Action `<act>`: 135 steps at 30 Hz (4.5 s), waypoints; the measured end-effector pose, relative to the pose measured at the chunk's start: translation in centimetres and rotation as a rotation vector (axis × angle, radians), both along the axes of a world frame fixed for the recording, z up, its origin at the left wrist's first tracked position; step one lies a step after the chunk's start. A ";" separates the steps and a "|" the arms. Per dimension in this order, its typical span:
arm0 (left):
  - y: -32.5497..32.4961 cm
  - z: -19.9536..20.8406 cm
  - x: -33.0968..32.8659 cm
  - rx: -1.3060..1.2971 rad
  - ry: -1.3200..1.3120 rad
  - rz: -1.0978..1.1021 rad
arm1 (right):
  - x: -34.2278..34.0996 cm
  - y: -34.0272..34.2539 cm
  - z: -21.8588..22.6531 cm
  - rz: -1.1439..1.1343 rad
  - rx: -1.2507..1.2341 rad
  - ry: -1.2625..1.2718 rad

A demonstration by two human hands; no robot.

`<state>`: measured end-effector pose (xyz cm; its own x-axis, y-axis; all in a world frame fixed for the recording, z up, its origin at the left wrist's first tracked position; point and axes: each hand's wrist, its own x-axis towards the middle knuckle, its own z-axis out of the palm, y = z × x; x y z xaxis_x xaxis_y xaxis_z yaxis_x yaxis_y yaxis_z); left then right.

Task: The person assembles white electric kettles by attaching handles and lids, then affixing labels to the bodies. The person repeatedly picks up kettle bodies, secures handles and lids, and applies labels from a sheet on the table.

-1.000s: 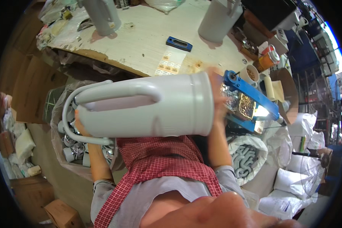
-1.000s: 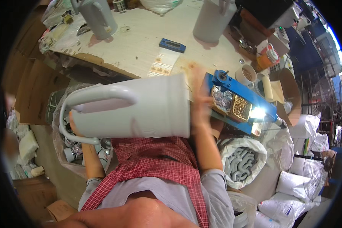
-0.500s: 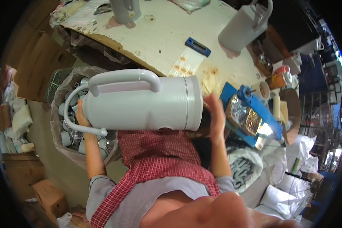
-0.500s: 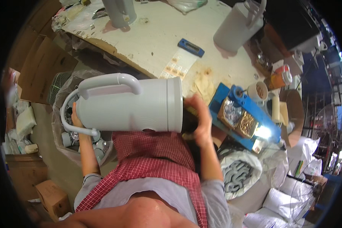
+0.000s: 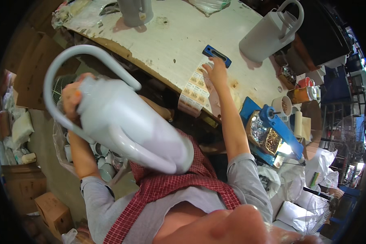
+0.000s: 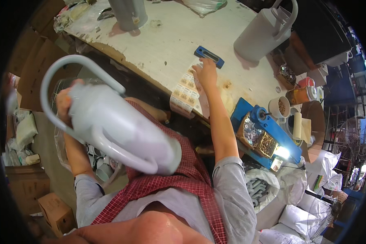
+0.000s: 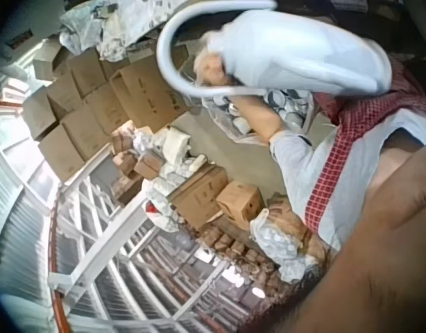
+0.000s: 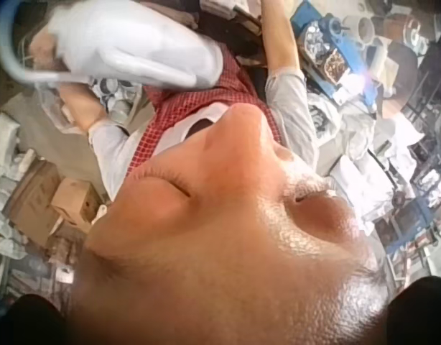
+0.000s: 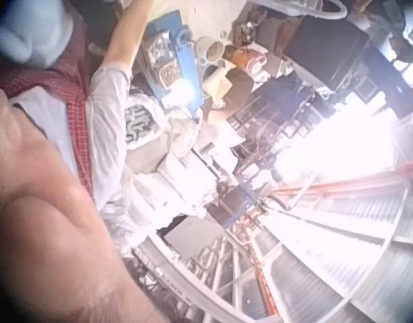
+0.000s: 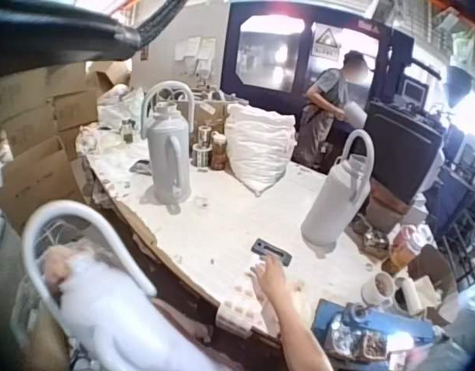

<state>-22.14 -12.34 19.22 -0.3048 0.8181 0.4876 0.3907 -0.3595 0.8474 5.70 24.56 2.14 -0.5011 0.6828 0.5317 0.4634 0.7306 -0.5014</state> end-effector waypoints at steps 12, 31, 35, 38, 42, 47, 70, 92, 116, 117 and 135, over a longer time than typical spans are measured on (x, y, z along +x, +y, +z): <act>7.6 -14.2 -0.3 -0.244 -0.477 -0.157 | 0.5 -3.4 0.6 0.260 -0.076 0.225; 10.3 -16.0 3.4 -0.397 -0.535 -0.295 | 15.4 -25.5 9.3 0.622 -1.045 -0.218; 11.4 -11.4 7.2 -0.447 -0.701 -0.189 | 15.9 -25.5 9.2 0.556 -1.046 -0.199; 10.7 -6.1 11.6 -0.486 -0.844 -0.018 | 16.0 -25.7 9.5 0.548 -1.051 -0.205; 12.2 -18.4 2.7 -0.310 -0.551 -0.216 | 16.1 -26.0 9.4 0.557 -1.044 -0.198; 12.2 -17.9 3.1 -0.352 -0.596 -0.257 | 16.9 -27.4 8.8 0.526 -0.722 -0.218; 17.4 13.0 -28.6 -0.048 0.597 0.442 | 11.2 23.2 24.8 -0.275 0.070 0.484; 17.8 -2.7 12.9 -0.167 -0.635 -0.569 | 5.6 -11.1 20.7 0.369 -0.770 0.600; 22.0 -5.1 16.3 -0.393 0.070 -0.762 | 35.1 -13.4 7.9 -0.472 -0.375 0.183; 22.1 -5.1 16.1 -0.382 0.076 -0.764 | 34.0 -13.8 9.4 -0.398 -0.409 0.329; 16.2 -5.1 11.6 -0.386 -0.049 -0.227 | 24.4 -6.3 17.0 -0.072 -0.474 0.277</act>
<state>-10.57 3.89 14.14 -0.1117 0.9861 0.1233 0.2945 -0.0857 0.9518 30.08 18.23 19.17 -0.3296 0.9067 0.2632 0.3083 0.3668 -0.8777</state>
